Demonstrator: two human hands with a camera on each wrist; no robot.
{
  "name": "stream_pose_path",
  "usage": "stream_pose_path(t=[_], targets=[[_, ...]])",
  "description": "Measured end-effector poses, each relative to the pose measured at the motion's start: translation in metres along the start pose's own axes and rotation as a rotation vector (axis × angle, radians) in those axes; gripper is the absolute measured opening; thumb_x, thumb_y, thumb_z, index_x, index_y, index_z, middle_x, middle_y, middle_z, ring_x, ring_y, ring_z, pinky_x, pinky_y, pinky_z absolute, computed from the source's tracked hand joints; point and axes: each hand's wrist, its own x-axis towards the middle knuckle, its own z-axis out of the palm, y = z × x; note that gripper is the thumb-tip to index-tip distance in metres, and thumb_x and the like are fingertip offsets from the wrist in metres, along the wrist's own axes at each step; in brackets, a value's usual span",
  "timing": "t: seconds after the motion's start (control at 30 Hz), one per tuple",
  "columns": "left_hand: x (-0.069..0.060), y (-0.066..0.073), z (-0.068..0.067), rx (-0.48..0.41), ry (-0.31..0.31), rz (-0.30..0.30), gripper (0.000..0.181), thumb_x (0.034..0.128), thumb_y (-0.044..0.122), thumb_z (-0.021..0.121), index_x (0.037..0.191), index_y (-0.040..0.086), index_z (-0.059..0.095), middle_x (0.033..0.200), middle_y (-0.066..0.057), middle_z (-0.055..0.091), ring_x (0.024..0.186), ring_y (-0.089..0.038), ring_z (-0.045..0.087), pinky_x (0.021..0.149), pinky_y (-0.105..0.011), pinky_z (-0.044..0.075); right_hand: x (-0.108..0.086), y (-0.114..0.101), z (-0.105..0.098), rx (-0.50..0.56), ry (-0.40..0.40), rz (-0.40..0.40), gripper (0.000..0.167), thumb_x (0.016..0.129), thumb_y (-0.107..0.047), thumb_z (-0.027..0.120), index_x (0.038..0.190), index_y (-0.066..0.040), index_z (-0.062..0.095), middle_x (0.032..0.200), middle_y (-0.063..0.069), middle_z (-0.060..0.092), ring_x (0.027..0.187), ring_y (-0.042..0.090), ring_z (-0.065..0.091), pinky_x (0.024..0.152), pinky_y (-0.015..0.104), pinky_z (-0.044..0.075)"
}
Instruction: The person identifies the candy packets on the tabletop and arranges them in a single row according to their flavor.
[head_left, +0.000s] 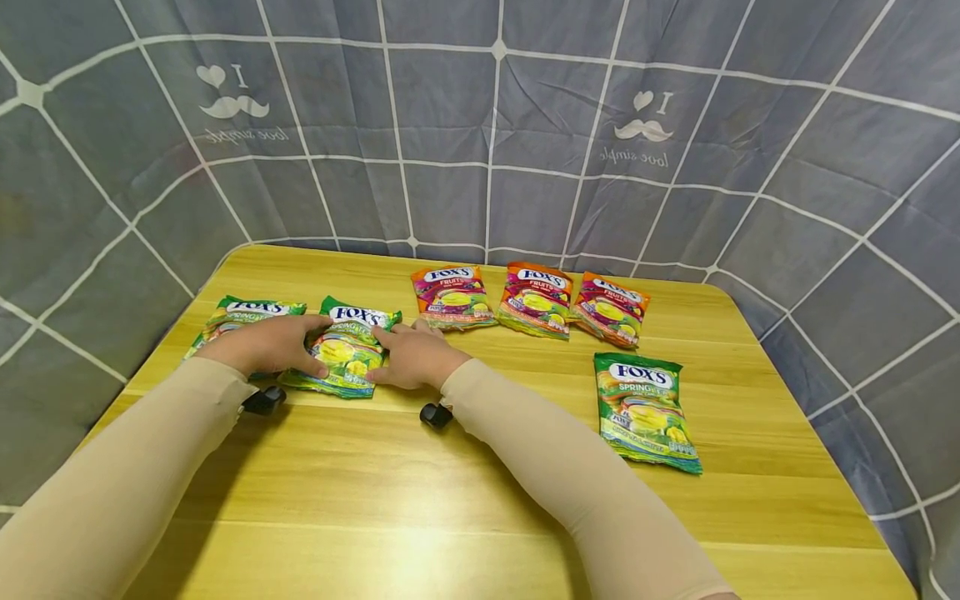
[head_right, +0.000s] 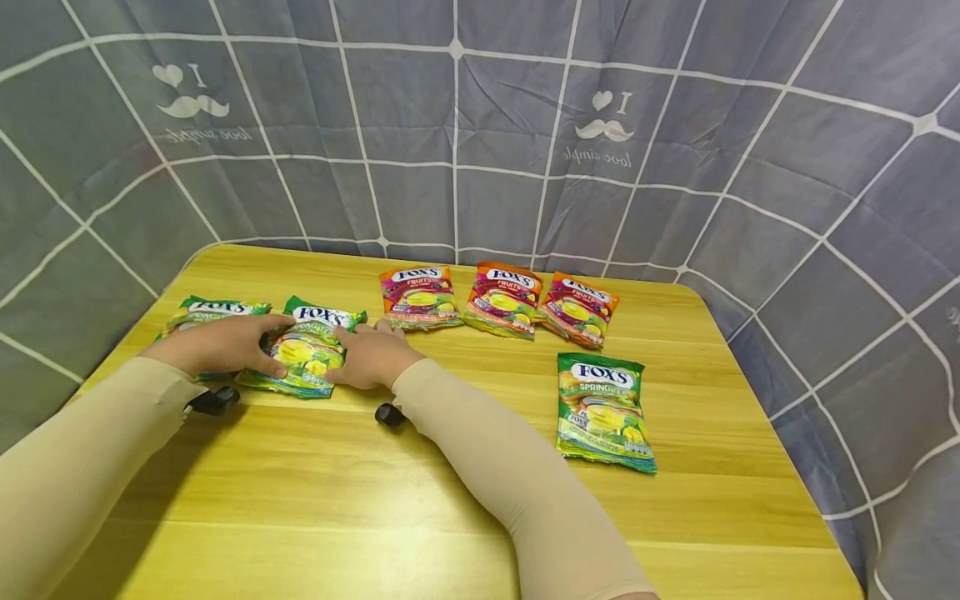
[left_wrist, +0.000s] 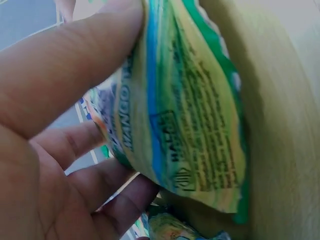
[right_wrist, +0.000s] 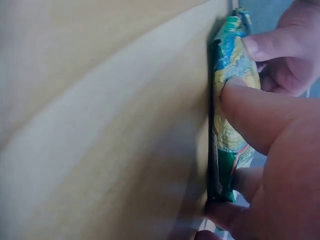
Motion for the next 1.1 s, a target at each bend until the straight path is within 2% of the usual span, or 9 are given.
stream_pose_path(t=[0.17, 0.27, 0.47, 0.53, 0.67, 0.9, 1.0, 1.03, 1.1], targets=[[0.004, 0.009, -0.001, 0.022, -0.025, -0.011, 0.110, 0.0881, 0.051, 0.083, 0.166, 0.000, 0.025, 0.163, -0.035, 0.035, 0.147, -0.061, 0.034, 0.115, -0.074, 0.035, -0.008, 0.012, -0.005, 0.109, 0.043, -0.037, 0.084, 0.103, -0.058, 0.058, 0.170, -0.025, 0.022, 0.172, 0.004, 0.034, 0.161, 0.025, 0.030, 0.132, 0.040, 0.024], [0.004, 0.015, -0.001, 0.051, -0.029, -0.012, 0.105, 0.0903, 0.046, 0.083, 0.163, -0.005, 0.028, 0.164, -0.036, 0.031, 0.148, -0.060, 0.032, 0.115, -0.074, 0.035, -0.018, 0.019, -0.011, 0.198, 0.079, -0.061, 0.081, 0.104, -0.051, 0.062, 0.170, -0.023, 0.025, 0.171, 0.002, 0.037, 0.159, 0.022, 0.034, 0.131, 0.037, 0.028], [0.000, 0.037, -0.004, 0.201, 0.046, 0.038, 0.091, 0.0941, 0.046, 0.078, 0.158, -0.006, 0.041, 0.164, -0.039, 0.027, 0.146, -0.063, 0.034, 0.113, -0.074, 0.038, -0.047, 0.038, -0.026, 0.260, 0.119, -0.082, 0.074, 0.105, -0.046, 0.062, 0.168, -0.024, 0.030, 0.167, 0.002, 0.045, 0.154, 0.023, 0.043, 0.128, 0.041, 0.035], [0.000, 0.049, -0.004, 0.227, 0.072, 0.073, 0.087, 0.0964, 0.046, 0.075, 0.158, -0.005, 0.042, 0.164, -0.038, 0.030, 0.146, -0.062, 0.035, 0.113, -0.074, 0.037, -0.058, 0.049, -0.031, 0.259, 0.127, -0.085, 0.072, 0.106, -0.045, 0.062, 0.168, -0.023, 0.032, 0.167, 0.002, 0.045, 0.155, 0.023, 0.042, 0.128, 0.041, 0.034], [0.003, 0.077, 0.001, 0.217, 0.114, 0.142, 0.081, 0.0999, 0.043, 0.072, 0.159, -0.003, 0.041, 0.165, -0.032, 0.035, 0.148, -0.057, 0.037, 0.118, -0.071, 0.034, -0.082, 0.079, -0.035, 0.278, 0.129, -0.055, 0.070, 0.107, -0.043, 0.062, 0.167, -0.022, 0.033, 0.169, 0.002, 0.041, 0.157, 0.026, 0.038, 0.129, 0.044, 0.032], [0.017, 0.135, 0.025, 0.187, 0.147, 0.274, 0.082, 0.0985, 0.043, 0.074, 0.161, 0.003, 0.041, 0.163, -0.021, 0.047, 0.149, -0.045, 0.045, 0.123, -0.060, 0.036, -0.123, 0.139, -0.031, 0.286, 0.105, 0.040, 0.069, 0.106, -0.042, 0.062, 0.166, -0.021, 0.036, 0.172, 0.005, 0.036, 0.160, 0.031, 0.031, 0.130, 0.052, 0.029], [0.025, 0.159, 0.038, 0.161, 0.134, 0.340, 0.083, 0.0985, 0.045, 0.074, 0.163, 0.005, 0.039, 0.164, -0.018, 0.046, 0.151, -0.042, 0.044, 0.125, -0.058, 0.035, -0.141, 0.161, -0.026, 0.265, 0.092, 0.076, 0.070, 0.105, -0.041, 0.065, 0.165, -0.018, 0.037, 0.169, 0.006, 0.041, 0.156, 0.032, 0.039, 0.127, 0.053, 0.034], [0.028, 0.167, 0.042, 0.151, 0.126, 0.355, 0.084, 0.0986, 0.045, 0.073, 0.163, 0.006, 0.038, 0.165, -0.017, 0.045, 0.152, -0.040, 0.043, 0.125, -0.057, 0.034, -0.148, 0.167, -0.024, 0.261, 0.084, 0.096, 0.071, 0.105, -0.042, 0.066, 0.165, -0.018, 0.038, 0.168, 0.006, 0.043, 0.147, 0.034, 0.051, 0.123, 0.054, 0.040], [0.034, 0.184, 0.050, 0.128, 0.103, 0.375, 0.085, 0.0989, 0.048, 0.072, 0.165, 0.009, 0.035, 0.167, -0.014, 0.043, 0.155, -0.037, 0.040, 0.127, -0.054, 0.033, -0.162, 0.180, -0.020, 0.230, 0.080, 0.112, 0.071, 0.104, -0.040, 0.067, 0.164, -0.015, 0.039, 0.166, 0.009, 0.046, 0.144, 0.036, 0.054, 0.120, 0.055, 0.042]])
